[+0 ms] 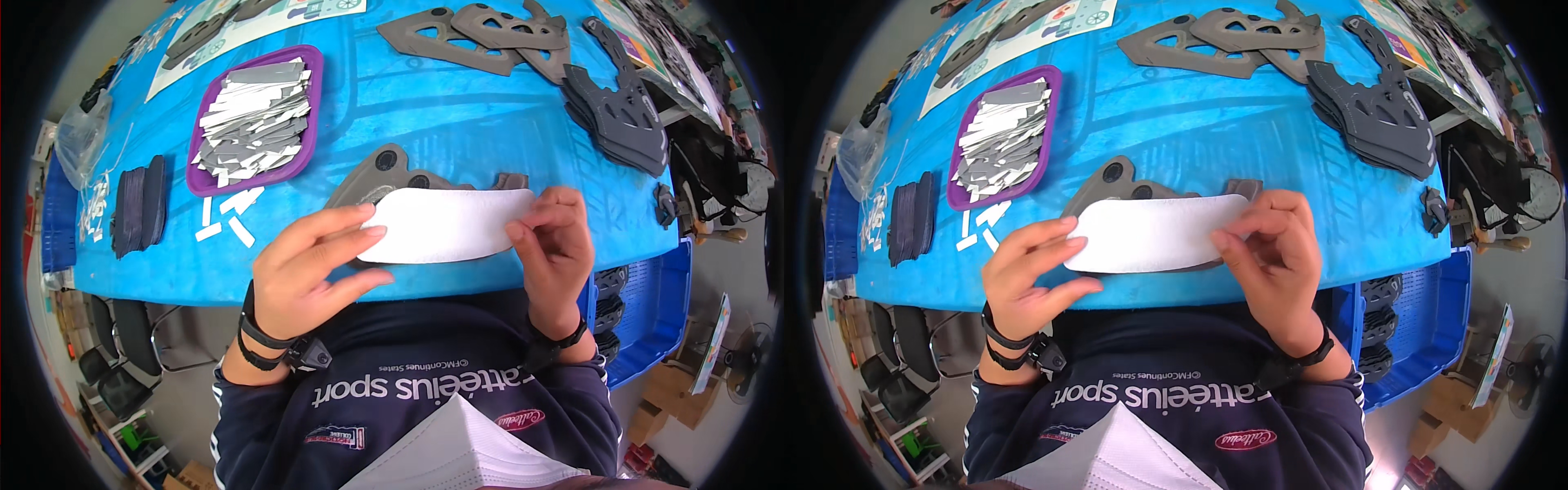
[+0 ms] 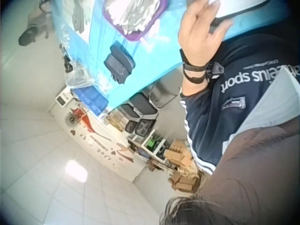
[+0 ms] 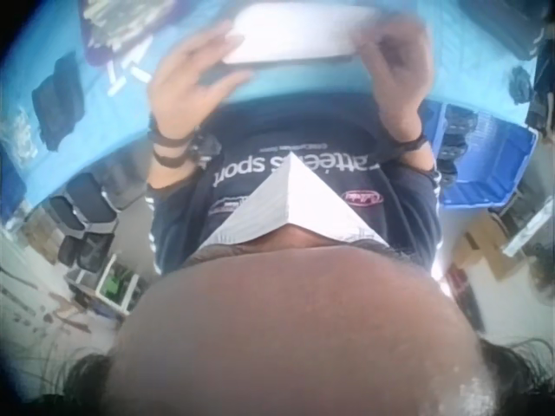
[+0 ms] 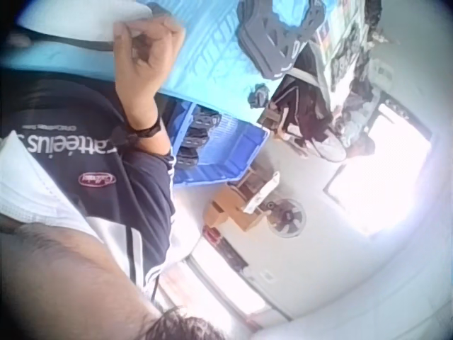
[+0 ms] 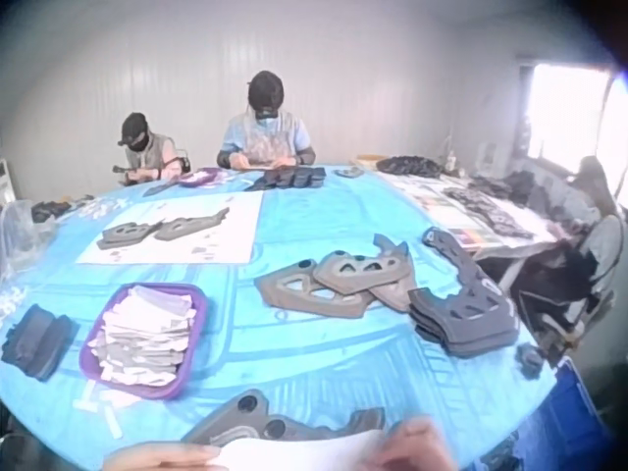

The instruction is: Applying adhesive strips to pre-cut shoe components and organizing them.

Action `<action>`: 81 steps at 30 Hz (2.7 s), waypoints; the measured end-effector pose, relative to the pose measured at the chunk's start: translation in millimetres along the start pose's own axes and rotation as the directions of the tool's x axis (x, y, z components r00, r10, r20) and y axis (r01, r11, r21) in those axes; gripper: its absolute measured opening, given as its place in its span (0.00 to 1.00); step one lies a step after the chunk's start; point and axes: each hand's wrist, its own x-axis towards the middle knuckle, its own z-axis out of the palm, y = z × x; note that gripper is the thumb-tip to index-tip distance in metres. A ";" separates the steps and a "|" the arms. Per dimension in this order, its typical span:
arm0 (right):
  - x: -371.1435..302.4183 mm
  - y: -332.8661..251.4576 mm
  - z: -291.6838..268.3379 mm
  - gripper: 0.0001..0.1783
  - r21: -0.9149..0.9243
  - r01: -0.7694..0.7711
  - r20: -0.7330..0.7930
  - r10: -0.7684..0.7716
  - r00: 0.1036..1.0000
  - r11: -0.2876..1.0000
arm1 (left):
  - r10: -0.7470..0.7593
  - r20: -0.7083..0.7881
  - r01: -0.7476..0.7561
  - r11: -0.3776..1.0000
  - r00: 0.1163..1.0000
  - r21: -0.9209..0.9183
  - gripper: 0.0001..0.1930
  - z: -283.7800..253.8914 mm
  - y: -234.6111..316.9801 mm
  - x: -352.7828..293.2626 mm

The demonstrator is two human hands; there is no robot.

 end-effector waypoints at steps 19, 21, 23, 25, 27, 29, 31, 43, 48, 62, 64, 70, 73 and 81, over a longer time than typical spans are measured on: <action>17.4 -1.6 -23.4 0.18 -0.235 -0.061 0.446 0.163 0.880 0.970 | -0.234 0.206 0.255 0.964 0.950 -0.079 0.13 3.4 -22.8 -4.9; 17.1 -0.5 -22.5 0.18 -0.223 -0.090 0.424 0.180 0.888 0.971 | -0.168 0.226 0.170 0.985 0.959 0.010 0.13 1.8 -25.6 -0.3; 16.5 -0.8 -21.1 0.18 -0.257 -0.081 0.416 0.186 0.890 0.963 | -0.186 0.231 0.191 0.982 0.955 0.002 0.13 3.7 -27.7 -0.9; 15.9 -0.8 -20.9 0.18 -0.260 -0.083 0.417 0.189 0.889 0.962 | -0.203 0.234 0.209 0.978 0.951 -0.002 0.12 4.7 -27.1 -2.2; 15.9 -2.2 -20.7 0.18 -0.267 -0.084 0.416 0.193 0.889 0.960 | -0.205 0.245 0.213 0.977 0.948 -0.007 0.13 4.7 -26.1 -2.9; 15.9 -3.3 -20.5 0.18 -0.290 -0.109 0.405 0.225 0.886 0.951 | -0.208 0.257 0.216 0.976 0.944 -0.003 0.13 4.3 -25.5 -3.1; 15.2 -2.2 -20.3 0.17 -0.295 -0.103 0.401 0.221 0.889 0.950 | -0.207 0.270 0.216 0.976 0.940 -0.003 0.14 4.7 -25.9 -3.2; 15.6 1.2 -16.1 0.17 -0.380 0.058 0.443 0.127 0.887 0.923 | -0.249 0.210 0.233 0.967 0.945 0.099 0.15 10.3 -20.1 -7.7; 18.2 1.1 -15.6 0.17 -0.391 0.098 0.455 0.100 0.885 0.915 | -0.241 0.224 0.212 0.966 0.944 0.146 0.15 10.1 -19.3 -6.6; 18.7 0.9 -9.9 0.17 -0.446 0.146 0.452 0.081 0.888 0.883 | -0.209 0.218 0.174 0.970 0.953 0.169 0.12 11.2 -20.2 -5.4; 17.8 0.0 -10.0 0.17 -0.471 0.158 0.459 0.088 0.884 0.868 | -0.185 0.208 0.151 0.974 0.960 0.171 0.12 12.7 -21.1 -5.4; 9.5 -5.1 -7.1 0.19 -0.561 0.267 0.498 0.062 0.865 0.783 | -0.134 0.218 0.096 0.979 0.967 0.179 0.11 11.3 -16.4 -11.5; 7.5 -12.5 -3.1 0.23 -0.604 0.331 0.544 0.071 0.836 0.725 | -0.074 0.383 0.010 0.986 0.921 0.166 0.25 9.6 -11.8 -7.8; -14.4 -6.5 37.7 0.24 -0.661 0.632 0.654 -0.102 0.749 0.406 | -0.041 0.331 -0.132 0.865 0.943 0.484 0.34 42.5 -2.5 -19.7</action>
